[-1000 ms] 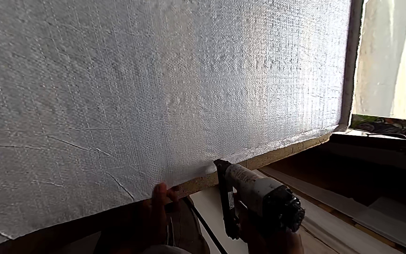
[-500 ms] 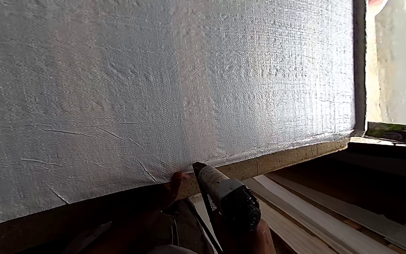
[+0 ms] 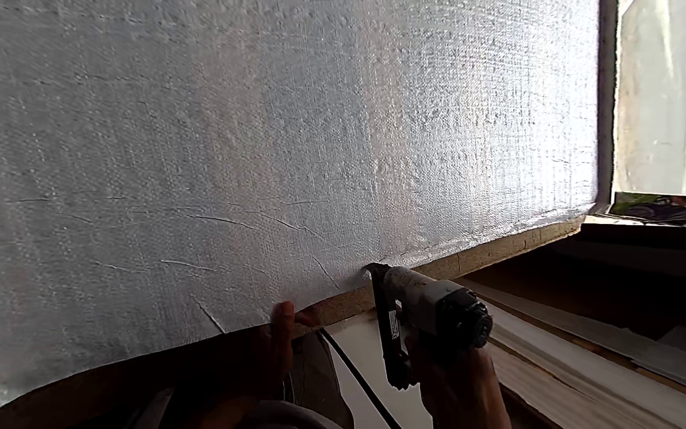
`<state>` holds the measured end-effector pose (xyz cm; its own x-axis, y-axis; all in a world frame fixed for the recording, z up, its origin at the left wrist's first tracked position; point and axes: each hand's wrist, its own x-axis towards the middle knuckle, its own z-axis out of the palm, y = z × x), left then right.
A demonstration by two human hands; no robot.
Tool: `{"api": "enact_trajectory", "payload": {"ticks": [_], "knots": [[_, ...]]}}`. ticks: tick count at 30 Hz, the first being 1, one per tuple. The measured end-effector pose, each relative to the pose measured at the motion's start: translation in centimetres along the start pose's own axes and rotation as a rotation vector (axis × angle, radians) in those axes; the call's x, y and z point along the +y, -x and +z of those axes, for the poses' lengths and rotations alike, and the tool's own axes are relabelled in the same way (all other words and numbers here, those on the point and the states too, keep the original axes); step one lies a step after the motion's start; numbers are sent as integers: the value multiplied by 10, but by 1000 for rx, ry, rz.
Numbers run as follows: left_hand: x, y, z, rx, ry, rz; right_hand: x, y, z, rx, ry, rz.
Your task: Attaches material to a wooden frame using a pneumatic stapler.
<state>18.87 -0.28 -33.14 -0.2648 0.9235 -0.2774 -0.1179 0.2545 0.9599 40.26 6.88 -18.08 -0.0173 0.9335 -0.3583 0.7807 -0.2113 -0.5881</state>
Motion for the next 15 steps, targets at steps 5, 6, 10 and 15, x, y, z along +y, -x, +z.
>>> {"api": "enact_trajectory", "payload": {"ticks": [5, 6, 10, 15], "knots": [[-38, -14, -15, -118, -77, 136, -27, 18, 26, 11, 50, -17], [-40, -15, -16, -129, -70, 150, -31, 20, 32, 6, 47, -15], [-44, -20, -19, -165, -157, 159, -50, 27, 47, -10, 25, -35], [-35, -19, -22, -84, -363, 217, -64, 36, 63, -83, 57, -95]]}}
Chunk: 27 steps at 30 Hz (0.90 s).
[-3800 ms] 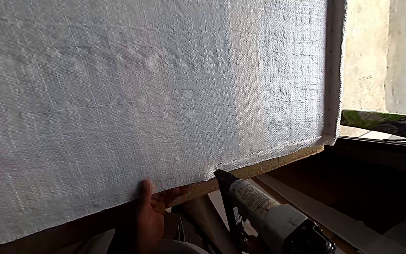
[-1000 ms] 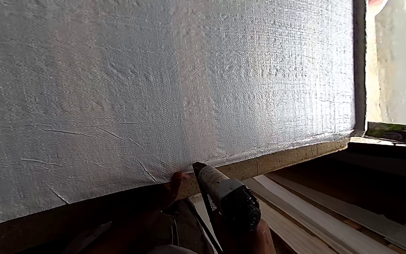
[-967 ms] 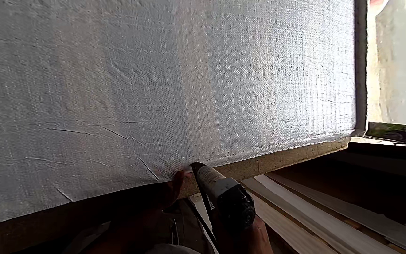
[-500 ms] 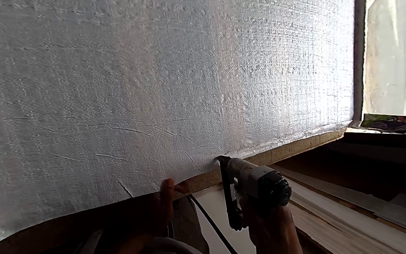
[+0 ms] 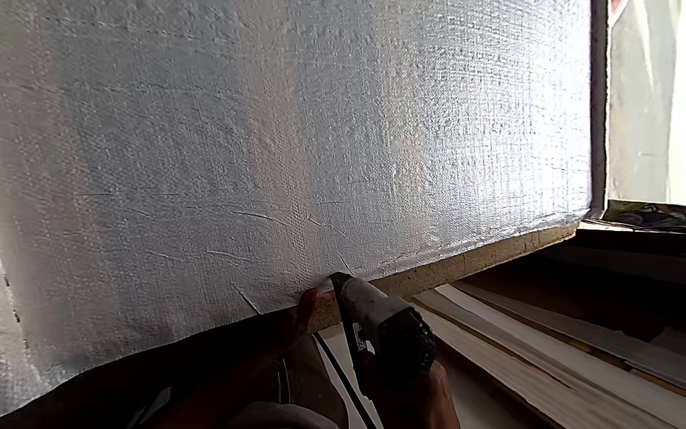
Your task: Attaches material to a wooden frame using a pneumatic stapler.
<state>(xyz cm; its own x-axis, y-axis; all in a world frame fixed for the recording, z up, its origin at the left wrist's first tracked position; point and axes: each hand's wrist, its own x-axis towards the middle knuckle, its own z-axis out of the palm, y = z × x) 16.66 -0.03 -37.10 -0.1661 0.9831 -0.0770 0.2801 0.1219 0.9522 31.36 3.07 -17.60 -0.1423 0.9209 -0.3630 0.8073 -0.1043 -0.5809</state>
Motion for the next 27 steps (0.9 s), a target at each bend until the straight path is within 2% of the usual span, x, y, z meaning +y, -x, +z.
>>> {"api": "enact_trajectory", "payload": {"ticks": [2, 4, 6, 8, 9, 12, 15, 21, 27], "knots": [[9, 2, -20, -199, 89, -199, -8, 4, -2, -54, -23, -35], [14, 15, -43, -211, 308, -403, -9, 11, -5, -106, -56, -41], [9, 29, -66, -27, 545, -431, -2, 13, -5, -104, -54, -61], [3, 39, -86, 168, 678, -383, 5, 9, -3, -78, -48, -60], [5, 40, -93, 241, 649, -374, 5, 8, -3, -70, -35, -44], [13, 48, -101, 265, 393, -258, 5, 2, 7, -45, -17, -46], [-9, 53, -100, 192, 273, -183, -3, 7, 20, -20, 4, -87], [-33, 49, -109, -6, 263, -129, -41, 22, 55, -24, 27, -65], [-34, 45, -116, 3, 29, -61, -76, 38, 84, -27, 38, -71]]}}
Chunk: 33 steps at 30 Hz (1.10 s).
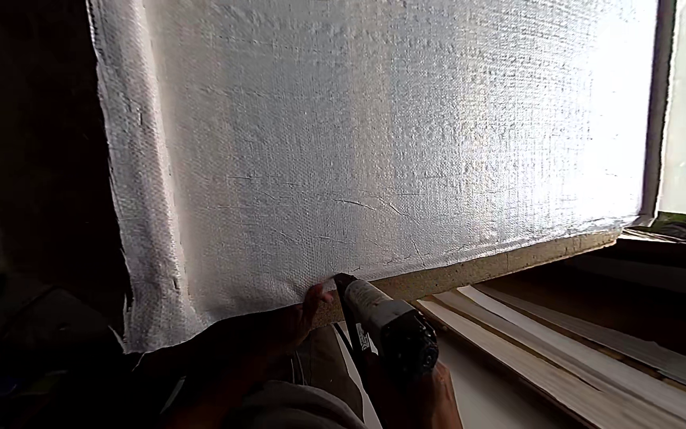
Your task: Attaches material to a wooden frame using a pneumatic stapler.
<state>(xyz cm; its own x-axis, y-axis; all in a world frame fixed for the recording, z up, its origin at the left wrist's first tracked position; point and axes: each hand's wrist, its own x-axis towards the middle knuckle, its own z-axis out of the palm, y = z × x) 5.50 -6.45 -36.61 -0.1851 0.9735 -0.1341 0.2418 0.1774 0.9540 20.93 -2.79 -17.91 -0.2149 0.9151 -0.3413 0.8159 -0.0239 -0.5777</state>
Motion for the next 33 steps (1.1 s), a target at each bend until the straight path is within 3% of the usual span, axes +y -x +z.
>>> {"api": "enact_trajectory", "payload": {"ticks": [3, 6, 9, 11, 16, 21, 25, 33], "knots": [[8, 1, -16, -77, 54, -55, -18, 4, 2, -58, -24, 28], [15, 19, -51, -164, 454, -347, -34, 14, 0, -73, -61, 78], [8, 42, -85, 94, 733, -455, -25, 19, 7, -11, -77, 76], [7, 49, -103, 224, 666, -438, -27, 15, 13, 1, -57, 99], [-16, 56, -115, 138, 370, -247, -46, 16, 32, -1, 29, 48], [-10, 52, -126, 16, 473, -347, -71, 20, 54, -35, 26, 32], [3, 59, -138, 143, 427, -436, -84, 26, 59, -59, -11, 16], [-17, 65, -141, 149, 132, -258, -108, 31, 86, -95, 61, -82]]}}
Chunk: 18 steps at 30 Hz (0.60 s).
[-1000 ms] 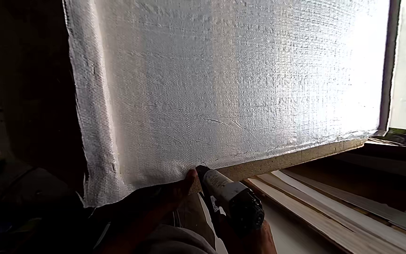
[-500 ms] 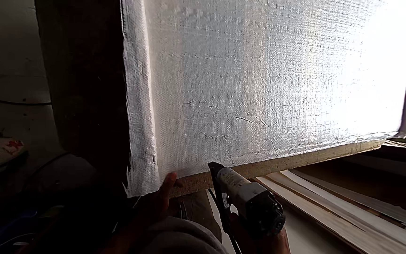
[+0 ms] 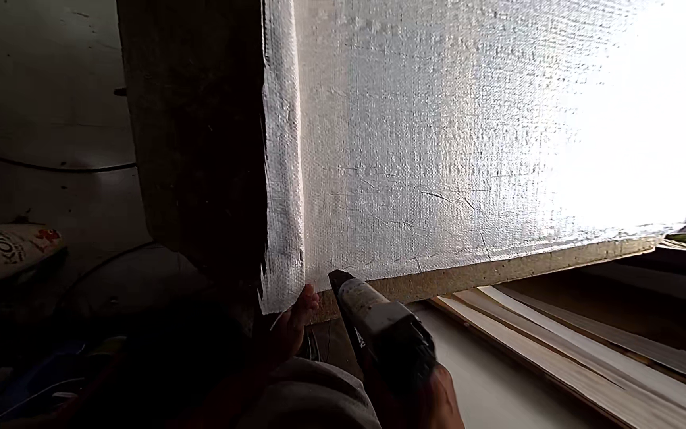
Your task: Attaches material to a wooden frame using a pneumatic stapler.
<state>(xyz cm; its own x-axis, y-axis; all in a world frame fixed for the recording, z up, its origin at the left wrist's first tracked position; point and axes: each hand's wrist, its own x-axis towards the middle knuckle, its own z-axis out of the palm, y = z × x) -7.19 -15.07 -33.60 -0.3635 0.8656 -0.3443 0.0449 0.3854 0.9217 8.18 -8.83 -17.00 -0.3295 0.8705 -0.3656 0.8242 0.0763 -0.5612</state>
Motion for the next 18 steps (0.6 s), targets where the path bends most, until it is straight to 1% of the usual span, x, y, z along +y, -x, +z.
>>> {"api": "enact_trajectory", "payload": {"ticks": [2, 4, 6, 8, 10, 12, 14, 17, 18], "knots": [[1, -2, 0, 48, -99, 94, 0, 0, 9, 12, 10, -41], [6, -4, -3, 104, -203, 166, -11, -2, 8, -15, 8, -46], [14, 2, -8, 88, -288, 160, -16, -1, 12, -34, 11, -74], [21, 3, -12, 67, -327, 152, -13, -3, 20, -32, 33, -113], [19, 1, -9, 95, -312, 163, -7, -8, 20, -40, 46, -136], [11, 0, -5, 119, -294, 158, 4, -13, 11, -76, -19, -123], [0, -3, -1, 108, -264, 139, 14, -14, -8, -112, -222, -30], [-14, -6, 9, 146, -219, 127, 27, -15, -59, -111, -691, 167], [-15, -6, 12, 182, -245, 130, 41, -16, -77, -154, -848, 189]]}}
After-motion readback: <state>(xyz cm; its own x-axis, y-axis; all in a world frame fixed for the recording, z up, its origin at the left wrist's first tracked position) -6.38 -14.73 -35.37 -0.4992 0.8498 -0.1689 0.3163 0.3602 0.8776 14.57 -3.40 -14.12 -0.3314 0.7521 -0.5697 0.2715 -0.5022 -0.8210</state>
